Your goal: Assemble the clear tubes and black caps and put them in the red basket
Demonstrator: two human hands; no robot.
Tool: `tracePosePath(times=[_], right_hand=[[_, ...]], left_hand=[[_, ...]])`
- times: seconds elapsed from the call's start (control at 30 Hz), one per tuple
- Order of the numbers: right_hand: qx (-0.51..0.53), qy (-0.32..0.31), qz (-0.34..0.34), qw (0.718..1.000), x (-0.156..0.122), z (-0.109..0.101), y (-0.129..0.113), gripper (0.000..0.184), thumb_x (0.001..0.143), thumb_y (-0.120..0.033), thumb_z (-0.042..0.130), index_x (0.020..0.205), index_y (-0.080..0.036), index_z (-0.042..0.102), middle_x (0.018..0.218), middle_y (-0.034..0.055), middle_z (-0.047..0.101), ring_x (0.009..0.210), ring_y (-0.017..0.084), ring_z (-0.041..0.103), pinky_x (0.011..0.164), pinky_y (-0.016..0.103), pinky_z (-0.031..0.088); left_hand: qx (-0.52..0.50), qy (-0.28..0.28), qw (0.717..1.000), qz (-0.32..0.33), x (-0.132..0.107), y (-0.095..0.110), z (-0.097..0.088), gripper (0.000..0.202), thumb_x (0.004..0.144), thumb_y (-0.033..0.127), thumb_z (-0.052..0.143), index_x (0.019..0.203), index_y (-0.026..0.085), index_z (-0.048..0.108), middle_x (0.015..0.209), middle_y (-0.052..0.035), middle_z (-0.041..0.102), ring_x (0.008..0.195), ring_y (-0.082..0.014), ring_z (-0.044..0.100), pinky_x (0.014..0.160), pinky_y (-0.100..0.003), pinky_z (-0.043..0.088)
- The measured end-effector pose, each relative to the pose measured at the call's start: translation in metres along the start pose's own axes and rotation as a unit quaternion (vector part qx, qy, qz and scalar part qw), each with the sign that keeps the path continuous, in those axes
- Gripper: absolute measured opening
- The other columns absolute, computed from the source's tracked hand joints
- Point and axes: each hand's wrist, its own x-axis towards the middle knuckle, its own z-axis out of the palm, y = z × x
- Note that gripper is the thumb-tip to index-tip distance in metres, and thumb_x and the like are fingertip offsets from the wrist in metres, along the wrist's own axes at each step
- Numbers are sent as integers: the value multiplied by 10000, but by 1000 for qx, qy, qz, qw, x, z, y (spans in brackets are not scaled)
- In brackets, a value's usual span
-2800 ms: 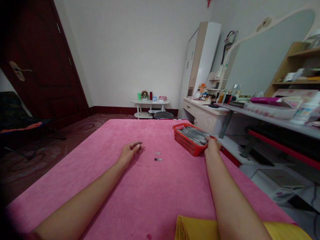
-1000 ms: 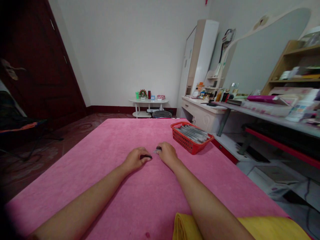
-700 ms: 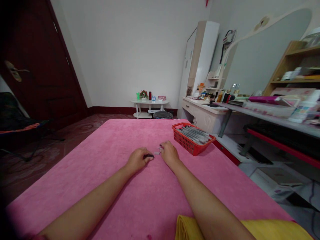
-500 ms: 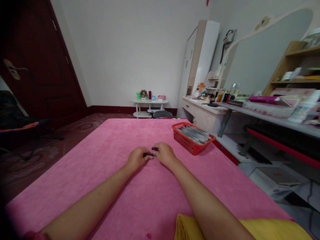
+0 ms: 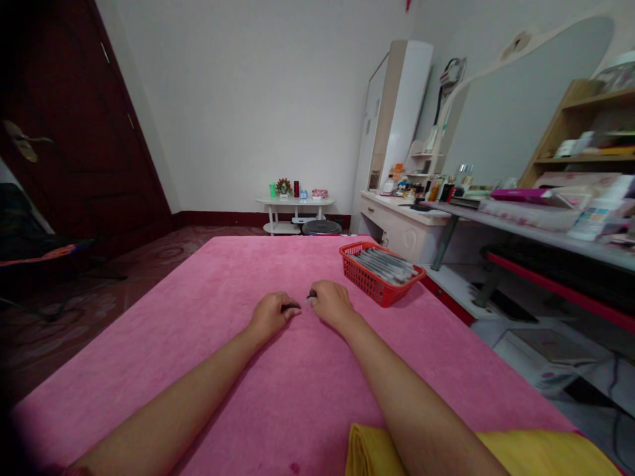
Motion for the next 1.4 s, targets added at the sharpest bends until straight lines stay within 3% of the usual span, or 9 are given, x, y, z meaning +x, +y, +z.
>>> tracePosePath(times=[0.1, 0.27, 0.47, 0.6, 1.03, 1.2, 1.27, 1.3, 1.4], right_hand=[[-19, 36, 75, 996, 3, 3, 15, 210, 830, -296, 525, 946, -214, 680, 970, 64, 690, 910, 195, 617, 717, 260, 398], [-17, 3, 105, 994, 4, 9, 30, 170, 804, -285, 573, 898, -209, 693, 952, 68, 695, 921, 205, 623, 725, 260, 413], [14, 46, 42, 998, 3, 2, 18, 223, 823, -224, 500, 955, -223, 680, 982, 41, 689, 894, 171, 615, 735, 243, 406], [11, 4, -17, 1000, -1, 5, 9, 210, 811, -255, 512, 901, -225, 699, 915, 44, 698, 878, 186, 617, 707, 249, 400], [26, 30, -7, 999, -2, 1, -2, 224, 819, -260, 499, 917, -232, 699, 931, 49, 696, 874, 188, 613, 701, 261, 398], [112, 6, -5, 994, -1, 9, 0, 150, 766, -265, 575, 800, -193, 703, 833, 71, 699, 822, 209, 623, 704, 288, 427], [249, -11, 35, 968, 3, 10, 1, 233, 794, -358, 568, 780, -158, 687, 779, 87, 694, 724, 194, 629, 669, 291, 453], [344, -25, 65, 936, 5, 9, 1, 324, 824, -429, 529, 804, -142, 678, 767, 97, 692, 671, 182, 630, 643, 290, 467], [607, -106, 140, 775, 10, -3, 4, 629, 881, -620, 299, 928, -95, 643, 829, 154, 696, 642, 176, 656, 624, 298, 508]], left_hand=[[-1, 1, 1000, 2, 0, 0, 0, 171, 780, 282, 624, 890, 218, 738, 872, -44, 711, 814, -169, 611, 734, -258, 433], [7, -15, 1000, 15, -1, -1, -1, 201, 804, 290, 594, 942, 227, 726, 900, -52, 685, 850, -181, 592, 746, -267, 428], [51, -42, 995, 73, -3, -1, -1, 294, 864, 294, 508, 1116, 307, 659, 875, -59, 618, 848, -192, 545, 702, -273, 394], [72, -44, 993, 82, -3, -1, 0, 308, 871, 290, 490, 1137, 312, 644, 869, -66, 593, 848, -204, 525, 697, -284, 376], [73, -45, 993, 76, -3, -2, 1, 325, 868, 293, 492, 1164, 308, 625, 877, -64, 590, 861, -203, 521, 698, -283, 380], [45, -38, 996, 68, -3, -2, 1, 298, 851, 285, 515, 1112, 295, 660, 858, -66, 605, 860, -205, 536, 729, -293, 400], [-13, -36, 998, 53, -2, -2, 1, 281, 830, 301, 548, 1076, 274, 681, 860, -69, 626, 871, -213, 551, 759, -306, 414], [-66, -31, 997, 40, -2, -2, 0, 279, 816, 318, 570, 1059, 253, 690, 872, -74, 642, 884, -219, 562, 782, -313, 422], [-323, -5, 946, -39, 2, -6, -3, 369, 804, 408, 584, 1062, 161, 678, 942, -110, 679, 915, -241, 605, 840, -346, 446]])
